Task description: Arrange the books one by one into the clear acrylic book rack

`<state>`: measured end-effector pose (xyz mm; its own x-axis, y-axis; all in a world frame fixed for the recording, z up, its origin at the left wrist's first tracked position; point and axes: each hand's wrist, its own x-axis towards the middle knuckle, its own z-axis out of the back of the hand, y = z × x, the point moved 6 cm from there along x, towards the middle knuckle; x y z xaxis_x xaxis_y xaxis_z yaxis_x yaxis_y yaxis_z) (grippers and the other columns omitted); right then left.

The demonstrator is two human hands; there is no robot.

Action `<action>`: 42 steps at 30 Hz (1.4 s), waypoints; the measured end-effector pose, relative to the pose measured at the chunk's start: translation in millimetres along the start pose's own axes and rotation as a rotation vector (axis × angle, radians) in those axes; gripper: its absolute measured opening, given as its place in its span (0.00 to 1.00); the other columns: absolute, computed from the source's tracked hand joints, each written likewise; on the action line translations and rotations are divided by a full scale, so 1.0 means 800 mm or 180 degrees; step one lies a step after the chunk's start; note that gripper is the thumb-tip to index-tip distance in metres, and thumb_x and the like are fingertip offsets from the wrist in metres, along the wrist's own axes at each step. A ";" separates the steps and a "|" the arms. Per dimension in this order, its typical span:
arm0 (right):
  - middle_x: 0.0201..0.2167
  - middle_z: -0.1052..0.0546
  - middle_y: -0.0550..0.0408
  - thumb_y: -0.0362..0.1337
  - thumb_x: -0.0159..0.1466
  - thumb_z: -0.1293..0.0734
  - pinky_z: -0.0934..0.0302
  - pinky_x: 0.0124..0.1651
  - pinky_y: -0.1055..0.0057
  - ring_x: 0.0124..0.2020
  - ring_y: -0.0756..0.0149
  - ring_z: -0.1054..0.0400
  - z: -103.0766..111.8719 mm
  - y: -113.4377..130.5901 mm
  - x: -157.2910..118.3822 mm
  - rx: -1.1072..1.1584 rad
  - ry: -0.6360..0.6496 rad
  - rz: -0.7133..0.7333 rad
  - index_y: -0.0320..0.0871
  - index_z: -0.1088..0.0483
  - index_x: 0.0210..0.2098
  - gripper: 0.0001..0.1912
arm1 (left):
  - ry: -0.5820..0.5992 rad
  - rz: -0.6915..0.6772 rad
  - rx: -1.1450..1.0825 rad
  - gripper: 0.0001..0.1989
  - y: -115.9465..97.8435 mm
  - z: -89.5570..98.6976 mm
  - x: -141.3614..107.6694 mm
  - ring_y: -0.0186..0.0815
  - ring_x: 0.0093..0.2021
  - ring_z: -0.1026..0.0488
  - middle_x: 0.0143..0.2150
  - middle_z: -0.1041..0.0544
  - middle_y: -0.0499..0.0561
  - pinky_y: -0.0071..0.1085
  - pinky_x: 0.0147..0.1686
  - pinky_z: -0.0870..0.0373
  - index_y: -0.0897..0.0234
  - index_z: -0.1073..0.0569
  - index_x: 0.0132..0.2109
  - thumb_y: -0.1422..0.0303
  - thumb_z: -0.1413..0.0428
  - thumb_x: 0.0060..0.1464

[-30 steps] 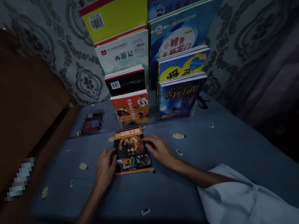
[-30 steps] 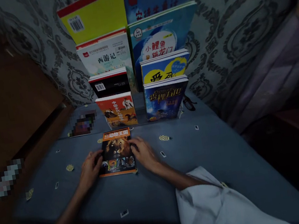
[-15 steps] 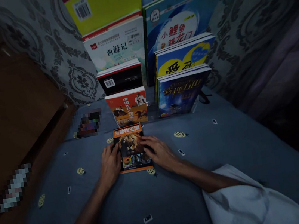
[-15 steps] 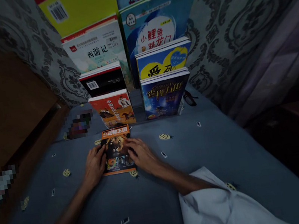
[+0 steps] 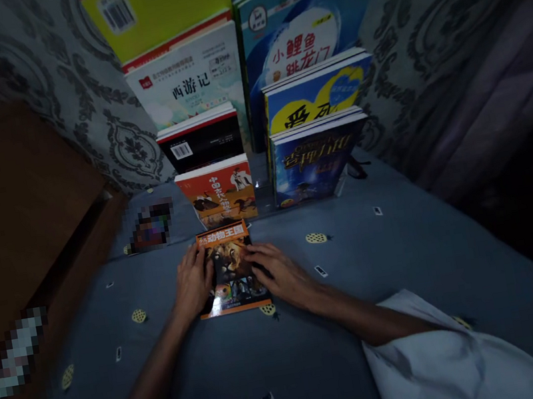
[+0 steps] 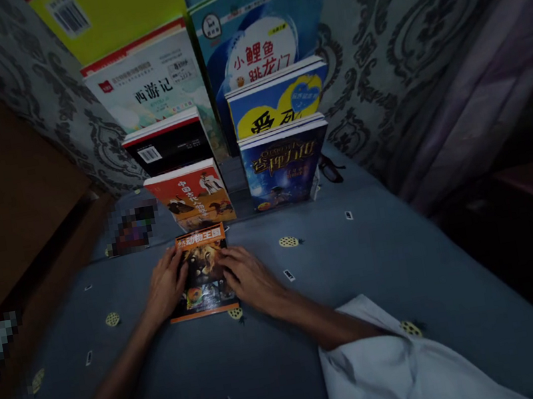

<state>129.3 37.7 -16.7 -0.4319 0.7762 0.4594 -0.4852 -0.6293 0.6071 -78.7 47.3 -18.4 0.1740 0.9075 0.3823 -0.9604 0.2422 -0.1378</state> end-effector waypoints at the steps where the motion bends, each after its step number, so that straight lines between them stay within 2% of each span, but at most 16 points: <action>1: 0.56 0.25 0.42 0.29 0.65 0.38 0.35 0.60 0.49 0.59 0.53 0.33 0.000 0.000 0.000 -0.0008 0.0008 0.0001 0.41 0.26 0.53 0.18 | -0.0011 0.0000 -0.0026 0.20 0.001 -0.003 0.003 0.49 0.66 0.36 0.64 0.31 0.62 0.50 0.60 0.33 0.64 0.33 0.62 0.64 0.54 0.66; 8: 0.58 0.26 0.44 0.29 0.65 0.38 0.36 0.61 0.50 0.61 0.54 0.34 -0.001 0.000 -0.001 -0.0083 0.0060 0.0010 0.43 0.28 0.56 0.21 | -0.0006 -0.0089 -0.0130 0.22 -0.002 -0.006 0.019 0.48 0.67 0.37 0.65 0.32 0.65 0.48 0.65 0.37 0.71 0.33 0.62 0.64 0.56 0.67; 13: 0.58 0.27 0.41 0.29 0.65 0.38 0.37 0.62 0.50 0.61 0.53 0.35 -0.004 -0.001 -0.002 -0.0139 0.0101 -0.0013 0.40 0.29 0.57 0.21 | 0.0043 -0.0201 -0.0036 0.21 -0.014 -0.008 0.031 0.48 0.65 0.34 0.64 0.30 0.64 0.50 0.63 0.36 0.69 0.32 0.61 0.66 0.56 0.67; 18: 0.58 0.26 0.42 0.29 0.65 0.38 0.38 0.63 0.50 0.61 0.53 0.35 -0.005 -0.001 -0.003 -0.0127 0.0014 0.0021 0.42 0.29 0.57 0.21 | 0.0115 -0.0417 -0.0022 0.19 -0.037 -0.009 0.043 0.46 0.60 0.30 0.60 0.27 0.62 0.46 0.60 0.31 0.67 0.31 0.60 0.69 0.56 0.67; 23: 0.58 0.26 0.44 0.29 0.65 0.38 0.38 0.63 0.51 0.61 0.54 0.34 -0.005 -0.001 -0.002 -0.0117 0.0018 -0.0003 0.44 0.28 0.57 0.21 | 0.0196 -0.0776 -0.0015 0.18 -0.066 -0.010 0.056 0.45 0.57 0.29 0.57 0.26 0.60 0.44 0.58 0.32 0.66 0.30 0.59 0.69 0.55 0.67; 30: 0.57 0.26 0.38 0.28 0.65 0.37 0.38 0.64 0.52 0.62 0.52 0.35 -0.007 0.000 -0.002 -0.0216 0.0117 -0.0025 0.36 0.27 0.54 0.19 | 0.0399 -0.1010 0.0037 0.18 -0.101 -0.021 0.080 0.45 0.55 0.31 0.58 0.27 0.59 0.43 0.55 0.33 0.66 0.30 0.59 0.71 0.56 0.67; 42: 0.55 0.25 0.40 0.28 0.64 0.37 0.38 0.63 0.50 0.60 0.53 0.34 -0.005 0.003 0.001 -0.0226 0.0097 0.0036 0.40 0.26 0.52 0.18 | 0.0436 -0.1034 0.0005 0.20 -0.099 -0.028 0.085 0.45 0.56 0.32 0.60 0.28 0.57 0.42 0.54 0.35 0.65 0.32 0.62 0.71 0.56 0.66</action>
<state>124.9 37.0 -17.5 -0.4602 0.7680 0.4453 -0.5324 -0.6402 0.5539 14.1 97.8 -1.7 0.4979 0.8208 0.2799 -0.8504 0.5253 -0.0278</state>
